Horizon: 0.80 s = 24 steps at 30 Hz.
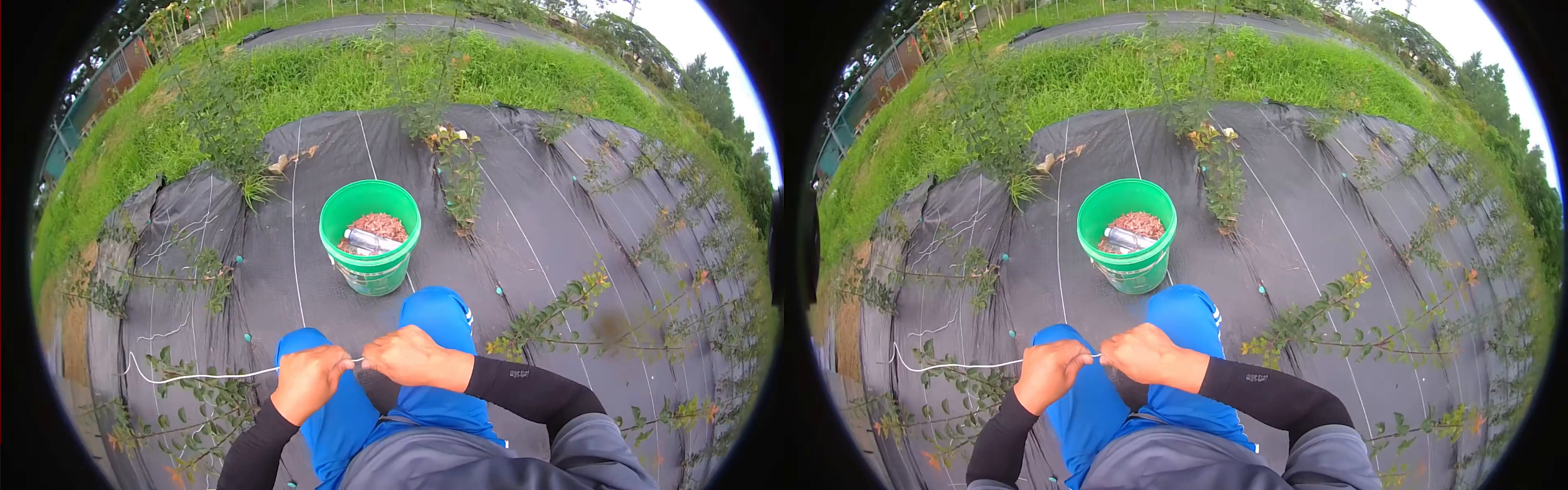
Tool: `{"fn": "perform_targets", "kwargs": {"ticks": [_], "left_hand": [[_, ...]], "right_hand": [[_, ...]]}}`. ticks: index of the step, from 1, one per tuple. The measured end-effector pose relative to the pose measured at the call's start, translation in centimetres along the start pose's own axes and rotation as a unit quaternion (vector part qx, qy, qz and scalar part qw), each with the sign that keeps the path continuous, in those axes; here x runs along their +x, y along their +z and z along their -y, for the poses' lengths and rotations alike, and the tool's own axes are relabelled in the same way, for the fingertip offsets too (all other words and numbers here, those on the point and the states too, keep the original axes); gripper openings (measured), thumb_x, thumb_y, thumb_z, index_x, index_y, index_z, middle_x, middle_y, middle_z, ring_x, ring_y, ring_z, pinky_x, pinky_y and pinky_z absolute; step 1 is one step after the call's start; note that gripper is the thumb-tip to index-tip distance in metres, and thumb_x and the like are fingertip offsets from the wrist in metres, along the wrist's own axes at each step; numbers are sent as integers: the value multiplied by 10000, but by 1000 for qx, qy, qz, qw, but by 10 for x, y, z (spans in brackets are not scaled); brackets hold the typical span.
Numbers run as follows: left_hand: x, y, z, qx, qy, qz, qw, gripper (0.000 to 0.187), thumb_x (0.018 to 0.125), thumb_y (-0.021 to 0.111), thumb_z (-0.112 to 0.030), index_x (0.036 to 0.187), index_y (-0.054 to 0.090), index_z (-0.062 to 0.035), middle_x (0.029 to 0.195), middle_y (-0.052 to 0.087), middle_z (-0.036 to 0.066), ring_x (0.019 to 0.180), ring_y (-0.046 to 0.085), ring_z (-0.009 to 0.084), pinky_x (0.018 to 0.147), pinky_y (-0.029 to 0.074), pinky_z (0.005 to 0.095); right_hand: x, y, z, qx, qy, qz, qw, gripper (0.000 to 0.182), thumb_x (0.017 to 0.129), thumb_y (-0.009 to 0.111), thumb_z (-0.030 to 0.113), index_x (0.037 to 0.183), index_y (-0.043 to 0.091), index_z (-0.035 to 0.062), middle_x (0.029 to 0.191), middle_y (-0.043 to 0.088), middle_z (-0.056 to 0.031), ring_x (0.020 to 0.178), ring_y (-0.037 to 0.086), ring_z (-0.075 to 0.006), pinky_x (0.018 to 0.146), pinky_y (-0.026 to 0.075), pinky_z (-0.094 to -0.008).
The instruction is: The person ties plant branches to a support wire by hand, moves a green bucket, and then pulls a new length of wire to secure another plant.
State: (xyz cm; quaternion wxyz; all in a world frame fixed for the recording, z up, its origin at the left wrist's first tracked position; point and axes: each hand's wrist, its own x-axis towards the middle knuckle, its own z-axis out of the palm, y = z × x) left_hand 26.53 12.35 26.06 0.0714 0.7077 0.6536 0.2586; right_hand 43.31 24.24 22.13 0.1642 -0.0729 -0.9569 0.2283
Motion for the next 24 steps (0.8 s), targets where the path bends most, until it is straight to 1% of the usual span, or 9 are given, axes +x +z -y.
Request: {"fn": "perform_targets", "kwargs": {"ticks": [4, 6, 9, 13, 15, 18, 20, 21, 24], "left_hand": [[-1, -18, -1, -8, -57, 33, 998, 86, 797, 622, -191, 768, 644, -113, 697, 629, 54, 622, 611, 259, 537, 471, 357], [-3, -25, 2, -18, -76, 31, 996, 90, 802, 618, -191, 765, 642, -113, 696, 628, 55, 627, 612, 259, 541, 471, 359], [-6, -26, 6, -40, -79, 30, 996, 107, 818, 605, -203, 767, 636, -115, 699, 628, 55, 650, 617, 258, 552, 471, 364], [-11, -11, 11, -40, -69, -17, 997, 104, 816, 597, -206, 771, 613, -113, 692, 626, 57, 621, 605, 270, 527, 458, 380], [-12, -6, 9, -41, -78, -34, 995, 104, 816, 595, -199, 770, 599, -107, 693, 627, 58, 628, 607, 274, 526, 458, 382], [-7, -7, 11, -29, -88, 14, 996, 132, 819, 610, -229, 862, 612, -104, 733, 617, 66, 686, 605, 281, 552, 453, 398], [-14, -8, 16, 28, -21, -19, 999, 191, 795, 633, -247, 891, 593, -87, 774, 606, 60, 733, 599, 254, 613, 454, 385], [-18, -16, 19, 33, -41, -19, 998, 191, 795, 633, -247, 891, 593, -87, 774, 606, 60, 733, 599, 254, 613, 454, 385], [-32, -47, 38, 168, -4, -28, 985, 265, 755, 653, -255, 947, 590, -84, 829, 576, 37, 824, 554, 204, 772, 424, 369]], "right_hand": [[3, -3, 2, -40, -77, -38, 996, 151, 772, 597, 160, 871, 586, 46, 661, 560, -87, 623, 588, -273, 536, 446, -399], [6, -18, 14, -116, -70, -44, 990, 294, 713, 591, 113, 995, 588, 31, 687, 555, -75, 624, 576, -255, 549, 443, -380], [2, -22, 11, -96, -85, -33, 991, 381, 688, 572, 75, 1066, 571, 30, 700, 547, -68, 627, 572, -246, 556, 438, -378], [4, -21, 15, -68, -61, -43, 995, 346, 680, 564, 28, 1026, 585, 32, 677, 539, -75, 604, 565, -247, 535, 435, -379], [3, -19, 12, -61, 5, -58, 996, 292, 688, 546, 14, 977, 585, 34, 661, 530, -90, 607, 566, -268, 542, 441, -386], [2, -23, 9, -58, 2, -63, 996, 274, 677, 547, -11, 943, 595, 30, 642, 527, -105, 589, 562, -288, 525, 447, -390], [-3, -29, 5, -69, 27, -72, 995, 260, 666, 557, -15, 917, 606, 32, 644, 535, -104, 586, 561, -289, 519, 443, -383], [-6, -33, 1, -84, 33, -85, 992, 253, 661, 558, -24, 902, 612, 29, 633, 537, -101, 568, 557, -285, 520, 441, -380], [-22, -50, -10, -85, 60, -90, 990, 201, 659, 550, -30, 842, 604, 35, 616, 543, -103, 549, 553, -291, 512, 427, -379]]}}
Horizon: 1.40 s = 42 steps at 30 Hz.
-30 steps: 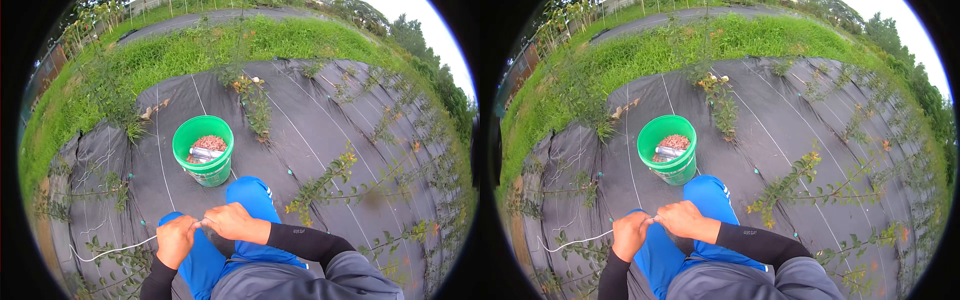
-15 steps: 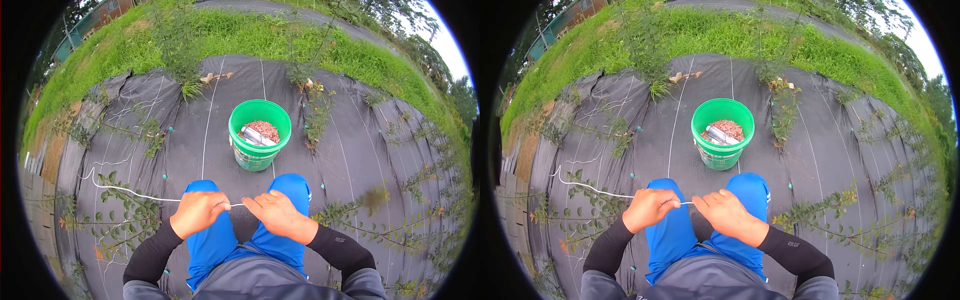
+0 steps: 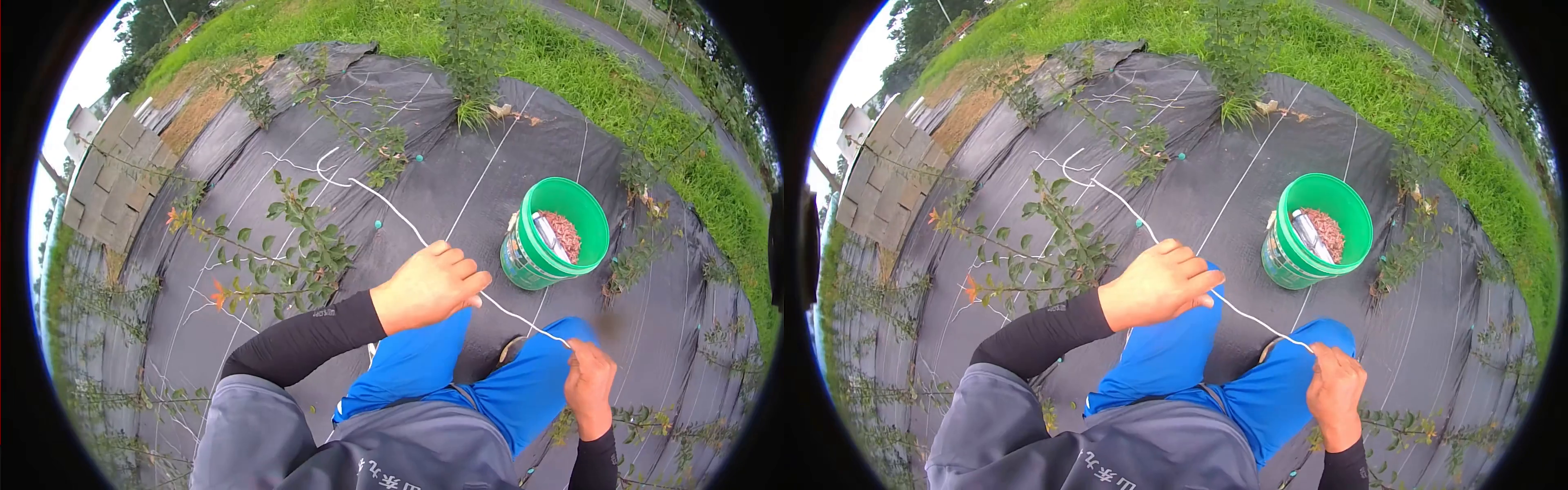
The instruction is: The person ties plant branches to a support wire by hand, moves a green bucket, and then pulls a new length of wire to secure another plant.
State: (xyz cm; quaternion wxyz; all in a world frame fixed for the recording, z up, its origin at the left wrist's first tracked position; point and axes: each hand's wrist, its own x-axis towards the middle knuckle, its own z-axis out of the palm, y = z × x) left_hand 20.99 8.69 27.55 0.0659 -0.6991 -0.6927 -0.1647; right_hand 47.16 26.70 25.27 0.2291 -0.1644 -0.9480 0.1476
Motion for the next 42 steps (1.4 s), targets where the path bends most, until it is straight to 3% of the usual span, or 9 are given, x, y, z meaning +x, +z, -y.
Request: {"fn": "perform_targets", "kwargs": {"ticks": [5, 9, 14, 21, 29, 34, 37, 39, 42], "left_hand": [[-43, -21, 61, 51, -28, -103, 993, 227, 777, 638, -218, 964, 604, -93, 825, 583, 52, 816, 560, 248, 790, 434, 370], [-65, -12, 58, -66, -69, -21, 995, 195, 793, 637, -216, 953, 623, -105, 841, 607, 46, 789, 577, 246, 709, 443, 370], [-59, 14, 26, -114, -26, -29, 993, 278, 828, 589, -388, 873, 635, -117, 765, 598, 34, 744, 589, 218, 645, 451, 344], [-62, 14, 16, -149, -28, 1, 988, 262, 806, 621, -363, 737, 638, -110, 663, 578, 14, 643, 585, 201, 565, 453, 332], [-97, 1, 36, -57, -68, -76, 993, 191, 826, 607, -302, 833, 624, -112, 756, 615, 17, 677, 586, 212, 589, 453, 350], [-116, -4, 40, -237, -91, -54, 966, 183, 908, 526, -216, 889, 621, -61, 820, 630, 41, 817, 606, 231, 979, 380, 422], [-122, -9, 39, -301, -93, -21, 949, 189, 915, 513, -214, 924, 613, -54, 827, 625, 42, 821, 606, 236, 964, 399, 421], [-125, -11, 36, -282, -108, -6, 953, 163, 913, 514, -207, 935, 599, -68, 851, 628, 61, 833, 608, 256, 892, 446, 408], [-128, -6, 29, -188, -207, 59, 958, 149, 919, 498, -209, 941, 572, -82, 864, 630, 84, 842, 612, 280, 795, 477, 404]], "right_hand": [[-16, -28, -26, -14, -31, -9, 999, 170, 658, 554, -3, 820, 595, 27, 636, 554, -130, 561, 542, -324, 523, 410, -391], [-16, -41, -27, -44, -46, 14, 998, 165, 642, 538, 4, 796, 591, 23, 632, 548, -146, 554, 527, -335, 525, 390, -393], [-12, -41, -32, -55, -70, 22, 996, 185, 605, 529, -4, 778, 586, 29, 609, 516, -136, 537, 503, -328, 509, 369, -390], [-20, -46, -37, -86, -82, 61, 991, 208, 583, 522, -9, 778, 578, 36, 561, 426, -117, 503, 443, -313, 487, 325, -393], [-33, -65, -62, -61, -95, 36, 993, 151, 643, 510, 34, 788, 544, 17, 598, 425, -133, 551, 435, -325, 539, 318, -411], [-44, -82, -87, -78, -53, 68, 993, 113, 716, 499, 30, 802, 567, -1, 727, 535, -156, 708, 506, -343, 710, 377, -405], [-33, -95, -88, -45, -33, 105, 993, 101, 756, 494, 31, 823, 564, 3, 799, 534, -154, 793, 501, -325, 754, 365, -396], [-7, -107, -59, -22, 16, 224, 974, 200, 836, 511, 100, 901, 649, -30, 844, 648, -208, 743, 621, -353, 686, 487, -389], [0, -107, -60, 6, 2, 190, 982, 175, 801, 512, 84, 860, 651, -4, 787, 635, -205, 715, 604, -381, 676, 474, -404]]}}
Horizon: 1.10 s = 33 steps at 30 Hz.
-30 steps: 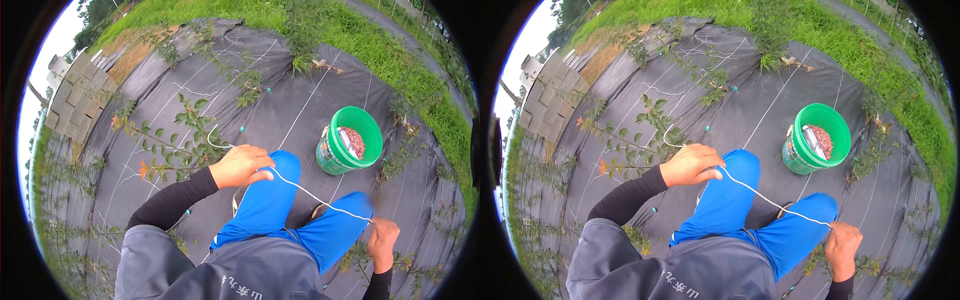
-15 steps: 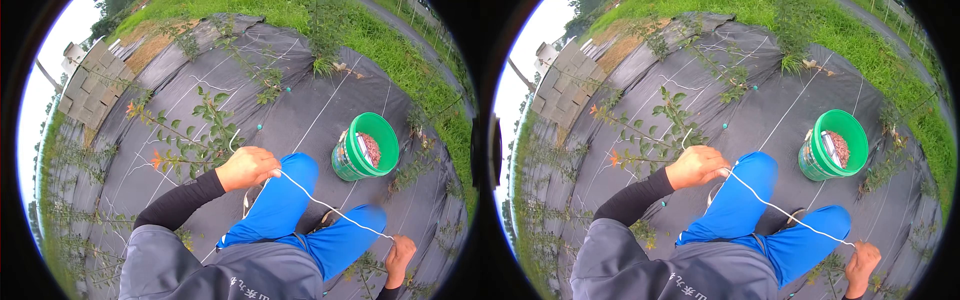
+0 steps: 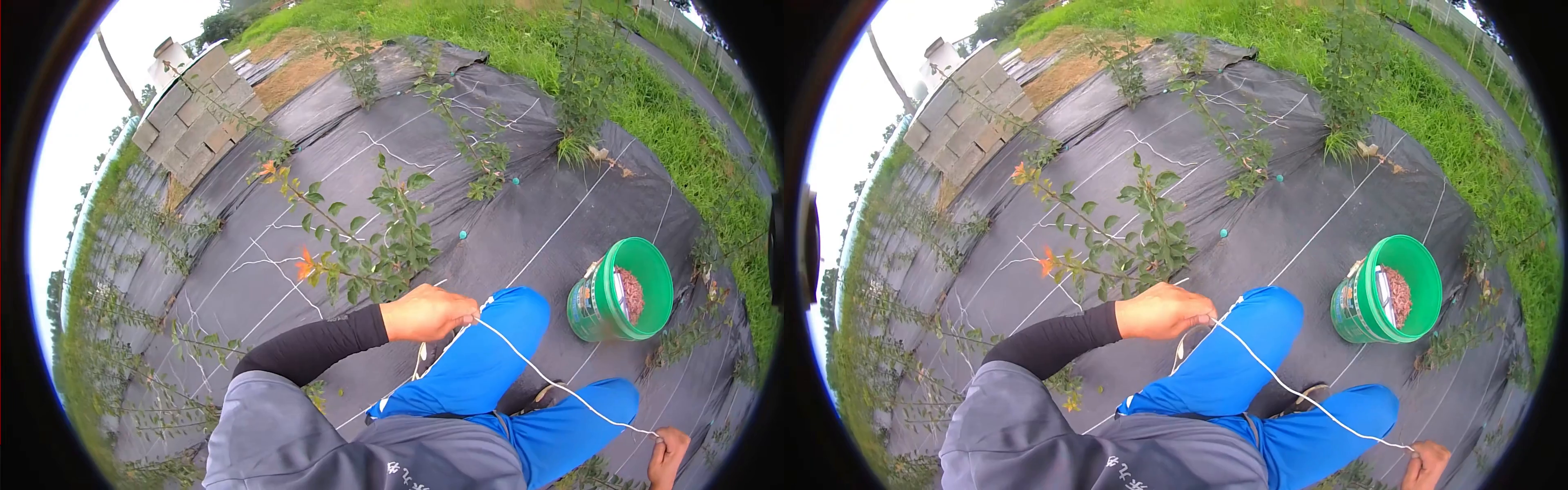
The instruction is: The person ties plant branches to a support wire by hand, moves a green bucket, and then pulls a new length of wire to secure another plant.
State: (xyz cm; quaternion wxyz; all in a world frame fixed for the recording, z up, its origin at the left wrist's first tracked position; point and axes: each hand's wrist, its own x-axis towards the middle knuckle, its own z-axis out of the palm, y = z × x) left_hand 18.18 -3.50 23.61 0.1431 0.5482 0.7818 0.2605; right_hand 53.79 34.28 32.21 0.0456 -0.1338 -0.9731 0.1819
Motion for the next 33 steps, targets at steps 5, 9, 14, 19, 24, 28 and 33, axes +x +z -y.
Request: {"fn": "perform_targets", "kwargs": {"ticks": [5, 9, 14, 19, 24, 28, 33], "left_hand": [[-7, 18, 14, -116, -21, 97, 988, 169, 898, 487, -203, 1041, 478, -113, 862, 632, 79, 759, 621, 312, 660, 475, 429], [-8, 17, 7, 24, -50, 188, 981, 234, 905, 486, -248, 1089, 475, -104, 756, 634, 115, 782, 616, 316, 739, 470, 413], [-9, 29, 30, 131, 76, 17, 988, 313, 848, 577, -313, 1022, 545, -54, 673, 602, 130, 747, 605, 297, 814, 430, 427], [-6, 19, 18, 82, 81, -12, 993, 334, 839, 594, -328, 1012, 564, -44, 640, 561, 97, 677, 563, 301, 745, 432, 404], [1, 15, 11, 73, 112, -49, 990, 303, 846, 589, -290, 1031, 587, -50, 639, 557, 86, 640, 549, 267, 653, 426, 378], [-1, -9, 15, 158, 3, -173, 972, 271, 811, 621, -172, 1080, 617, -143, 649, 609, 38, 558, 559, 223, 570, 417, 353], [6, -12, 21, 25, -52, -292, 955, 185, 803, 619, -115, 983, 658, -126, 740, 651, 73, 644, 622, 241, 570, 481, 334]], "right_hand": [[1, -11, -2, -22, -22, -32, 999, 174, 799, 517, 86, 862, 649, -9, 793, 637, -207, 706, 609, -377, 667, 477, -408], [4, -24, 4, -76, -37, -20, 996, 166, 783, 527, 86, 855, 639, -12, 802, 630, -215, 695, 606, -382, 657, 478, -420], [1, -16, -12, -131, -57, -93, 985, 149, 823, 494, 82, 862, 597, -18, 842, 585, -190, 792, 563, -341, 736, 429, -409], [14, -19, -10, -188, -37, -156, 969, 76, 822, 479, 51, 857, 532, 11, 870, 499, -158, 837, 473, -320, 751, 363, -397], [31, -25, -11, -235, -134, -283, 920, 149, 844, 496, 153, 805, 516, 10, 712, 445, -130, 648, 441, -297, 557, 304, -411], [21, -14, -27, -229, -98, -258, 934, 135, 844, 494, 139, 796, 509, 14, 682, 424, -127, 618, 430, -292, 544, 299, -398], [25, 0, -16, -231, -111, -251, 934, 131, 838, 497, 133, 786, 502, 13, 646, 386, -128, 575, 413, -290, 519, 284, -388]]}}
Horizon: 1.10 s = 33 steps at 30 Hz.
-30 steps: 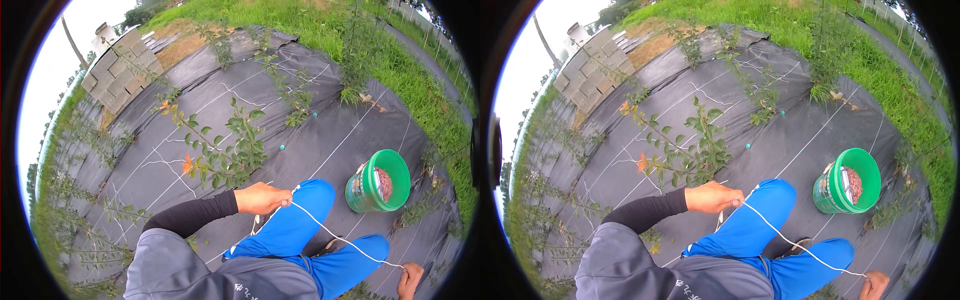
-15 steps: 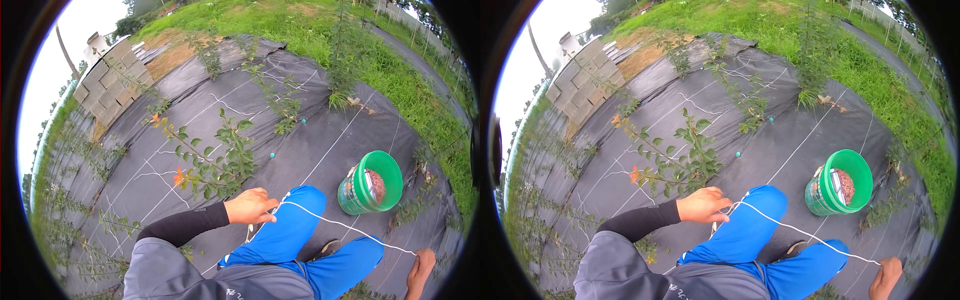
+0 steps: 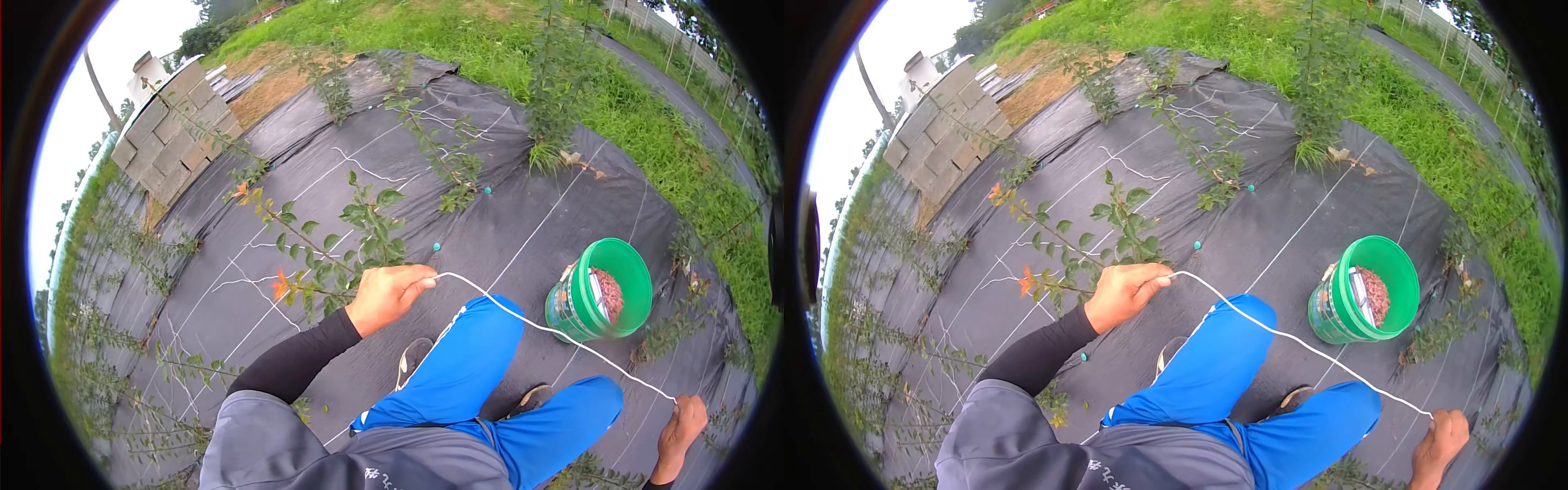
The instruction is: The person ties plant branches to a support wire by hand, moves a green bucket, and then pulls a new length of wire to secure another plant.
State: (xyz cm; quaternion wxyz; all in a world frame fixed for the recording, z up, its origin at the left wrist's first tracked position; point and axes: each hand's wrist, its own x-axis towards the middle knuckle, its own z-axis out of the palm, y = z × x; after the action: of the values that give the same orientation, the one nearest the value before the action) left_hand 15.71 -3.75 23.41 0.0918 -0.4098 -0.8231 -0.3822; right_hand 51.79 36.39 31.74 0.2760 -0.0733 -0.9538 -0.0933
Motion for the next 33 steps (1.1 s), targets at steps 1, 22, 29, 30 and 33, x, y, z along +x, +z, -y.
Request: {"fn": "perform_targets", "kwargs": {"ticks": [1, 22, 29, 30, 33], "left_hand": [[1, -1, -2, -40, -15, 22, 999, 162, 801, 620, -109, 956, 665, -117, 751, 653, 79, 656, 628, 246, 572, 487, 333], [-2, -83, -21, 147, 221, 156, 952, 237, 771, 677, -287, 891, 578, -108, 614, 510, 12, 511, 555, 205, 450, 437, 310], [2, -159, -31, 328, 211, 171, 905, 220, 790, 619, -308, 793, 501, -122, 602, 456, 25, 524, 542, 209, 442, 418, 337], [0, -168, -31, 345, 203, 166, 901, 222, 777, 631, -294, 815, 503, -117, 615, 443, 30, 525, 528, 207, 446, 408, 336], [-16, -198, -19, 361, 173, 89, 912, 184, 794, 626, -245, 848, 538, -93, 637, 507, 40, 533, 537, 238, 466, 415, 337]], "right_hand": [[-2, -1, -4, -2, 2, -1, 1000, 131, 838, 497, 133, 786, 502, 13, 646, 386, -128, 575, 413, -290, 519, 284, -388], [-53, -12, -85, 20, 40, 108, 993, 159, 906, 450, 134, 842, 491, -6, 806, 501, -136, 790, 485, -292, 708, 361, -368], [-5, 12, -126, -25, -45, 68, 996, 218, 935, 440, 130, 1032, 542, -36, 1020, 562, -185, 973, 522, -341, 872, 385, -390], [7, 13, -131, -23, -58, 35, 997, 238, 938, 437, 150, 1033, 543, -40, 1016, 559, -201, 961, 527, -359, 879, 381, -398], [55, 23, -162, -14, -44, 42, 998, 350, 966, 415, 228, 1184, 494, -34, 1217, 506, -196, 1176, 447, -336, 1008, 314, -387]]}}
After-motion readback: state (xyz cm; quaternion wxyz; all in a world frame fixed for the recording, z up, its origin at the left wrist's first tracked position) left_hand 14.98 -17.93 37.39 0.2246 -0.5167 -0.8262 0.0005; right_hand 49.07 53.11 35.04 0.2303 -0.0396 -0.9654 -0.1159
